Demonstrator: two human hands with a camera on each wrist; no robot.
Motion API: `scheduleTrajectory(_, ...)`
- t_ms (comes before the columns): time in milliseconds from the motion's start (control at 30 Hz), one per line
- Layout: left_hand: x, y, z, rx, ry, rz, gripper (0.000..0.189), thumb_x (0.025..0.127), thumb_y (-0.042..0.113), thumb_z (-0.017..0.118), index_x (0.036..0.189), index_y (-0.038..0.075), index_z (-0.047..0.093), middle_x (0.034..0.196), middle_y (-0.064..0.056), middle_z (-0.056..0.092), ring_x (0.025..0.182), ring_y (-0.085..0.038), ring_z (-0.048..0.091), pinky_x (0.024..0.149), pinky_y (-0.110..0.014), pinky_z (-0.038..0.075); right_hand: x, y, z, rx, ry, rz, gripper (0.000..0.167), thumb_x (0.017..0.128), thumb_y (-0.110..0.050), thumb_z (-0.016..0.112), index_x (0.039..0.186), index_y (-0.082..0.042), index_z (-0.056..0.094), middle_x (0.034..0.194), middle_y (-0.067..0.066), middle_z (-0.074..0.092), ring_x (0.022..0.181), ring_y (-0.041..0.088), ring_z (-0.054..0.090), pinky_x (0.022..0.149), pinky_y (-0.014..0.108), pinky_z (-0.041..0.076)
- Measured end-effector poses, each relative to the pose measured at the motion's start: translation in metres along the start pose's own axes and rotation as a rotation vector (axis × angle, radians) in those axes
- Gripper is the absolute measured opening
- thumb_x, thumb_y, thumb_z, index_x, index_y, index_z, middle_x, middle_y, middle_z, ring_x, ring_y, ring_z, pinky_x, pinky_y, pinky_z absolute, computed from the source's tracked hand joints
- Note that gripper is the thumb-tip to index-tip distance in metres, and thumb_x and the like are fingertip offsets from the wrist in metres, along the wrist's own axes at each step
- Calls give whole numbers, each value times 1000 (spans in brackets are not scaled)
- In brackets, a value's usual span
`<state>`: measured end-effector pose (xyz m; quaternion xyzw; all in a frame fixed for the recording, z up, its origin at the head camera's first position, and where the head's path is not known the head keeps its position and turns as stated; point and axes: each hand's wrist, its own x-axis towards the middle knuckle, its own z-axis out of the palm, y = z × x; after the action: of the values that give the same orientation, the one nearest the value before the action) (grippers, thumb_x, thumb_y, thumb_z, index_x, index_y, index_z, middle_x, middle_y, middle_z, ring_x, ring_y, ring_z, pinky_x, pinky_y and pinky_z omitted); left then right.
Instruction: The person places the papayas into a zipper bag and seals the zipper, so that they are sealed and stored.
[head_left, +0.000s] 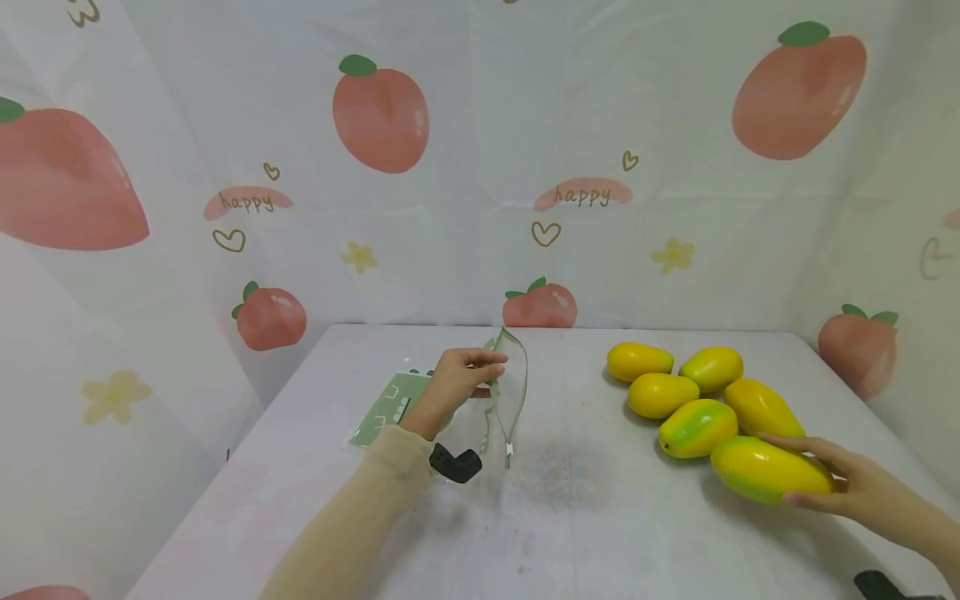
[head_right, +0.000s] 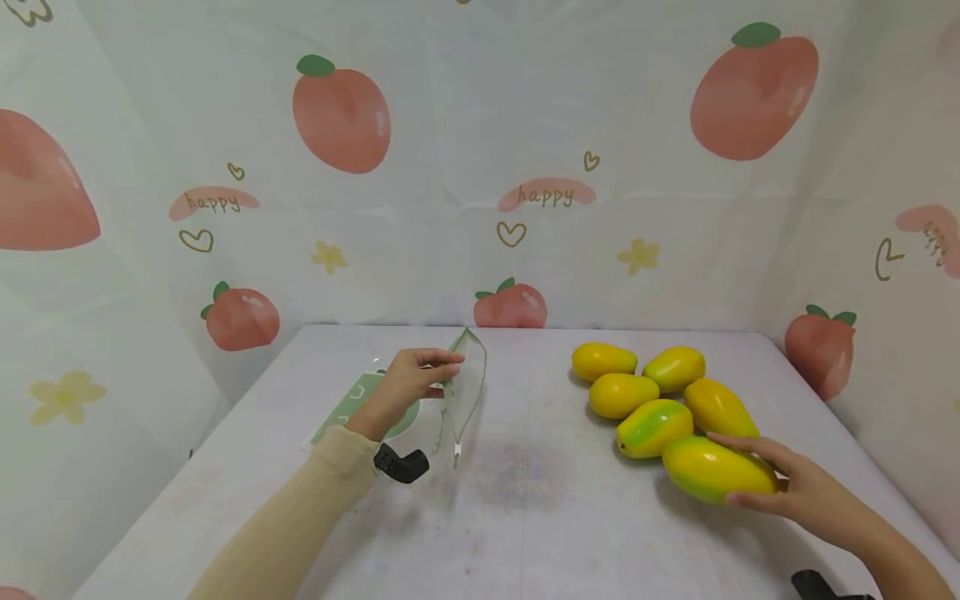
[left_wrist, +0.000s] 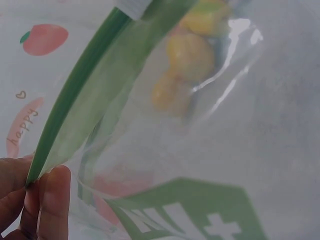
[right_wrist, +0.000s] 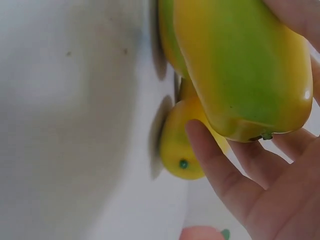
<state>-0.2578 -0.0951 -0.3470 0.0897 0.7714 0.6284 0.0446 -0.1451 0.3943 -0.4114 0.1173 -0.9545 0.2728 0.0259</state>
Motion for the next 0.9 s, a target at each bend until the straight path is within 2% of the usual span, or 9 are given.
scheduleTrajectory(133, -1, 0, 0, 4, -5, 2, 20, 91, 10, 67, 109, 3, 72, 94, -4, 64, 81, -13, 57, 76, -33, 58, 2, -7, -2, 14, -2, 20, 58, 82, -26, 77, 132, -8, 55, 109, -49, 29, 91, -23, 33, 77, 63, 50)
scheduleTrajectory(200, 0, 0, 0, 2, -8, 2, 21, 91, 10, 67, 109, 3, 72, 94, -4, 64, 81, -13, 57, 76, -33, 58, 3, -11, -3, 14, -3, 35, 60, 82, -28, 77, 133, -7, 54, 109, -47, 30, 90, -24, 32, 80, 64, 49)
scheduleTrajectory(367, 0, -1, 0, -4, -8, 0, 21, 90, 10, 67, 109, 3, 72, 95, -5, 65, 80, -12, 56, 76, -32, 58, 9, -22, -6, -10, 16, 32, 62, 83, -29, 77, 134, -5, 52, 122, -13, 55, 90, -23, 31, 79, 53, 55)
scheduleTrajectory(467, 0, -1, 0, -6, -10, 6, 21, 90, 10, 68, 109, 2, 72, 95, -5, 65, 80, -12, 56, 75, -32, 58, 12, -27, -7, -8, 35, 7, 61, 83, -28, 77, 135, -8, 52, 127, 2, 55, 92, -24, 31, 78, 46, 56)
scheduleTrajectory(600, -1, -1, 0, -4, -10, 5, 21, 90, 10, 68, 109, 2, 72, 95, -6, 65, 80, -12, 56, 75, -32, 58, 18, -34, -7, 17, 65, -34, 58, 83, -26, 77, 135, -14, 54, 123, -35, 40, 97, -25, 30, 78, 38, 57)
scheduleTrajectory(633, -1, 0, 0, -2, -9, 3, 21, 90, 10, 67, 109, 2, 72, 95, -6, 65, 80, -12, 56, 75, -32, 58, 19, -36, -8, 21, 72, -41, 58, 83, -25, 76, 136, -17, 54, 120, -40, 34, 99, -25, 29, 77, 31, 56)
scheduleTrajectory(667, -1, 0, 1, -1, -9, 2, 21, 90, 10, 67, 109, 2, 72, 95, -5, 65, 80, -12, 56, 75, -32, 58, 21, -39, -8, 25, 76, -45, 58, 84, -26, 76, 137, -18, 53, 121, -39, 34, 99, -25, 28, 79, 37, 56)
scheduleTrajectory(767, -2, 1, 1, 2, -6, -2, 20, 90, 9, 67, 108, 2, 72, 93, -4, 64, 80, -11, 56, 75, -32, 59, 26, -49, -9, 40, 76, -49, 61, 85, -27, 75, 140, -21, 50, 137, -16, 45, 101, -24, 28, 82, 43, 55)
scheduleTrajectory(900, -2, 2, 2, 6, -7, 5, 20, 90, 9, 67, 108, 2, 72, 90, -3, 63, 78, -11, 56, 73, -31, 59, 33, -63, -9, 37, 103, -26, 64, 84, -30, 75, 142, -22, 48, 140, 20, 46, 102, -16, 34, 82, 36, 51)
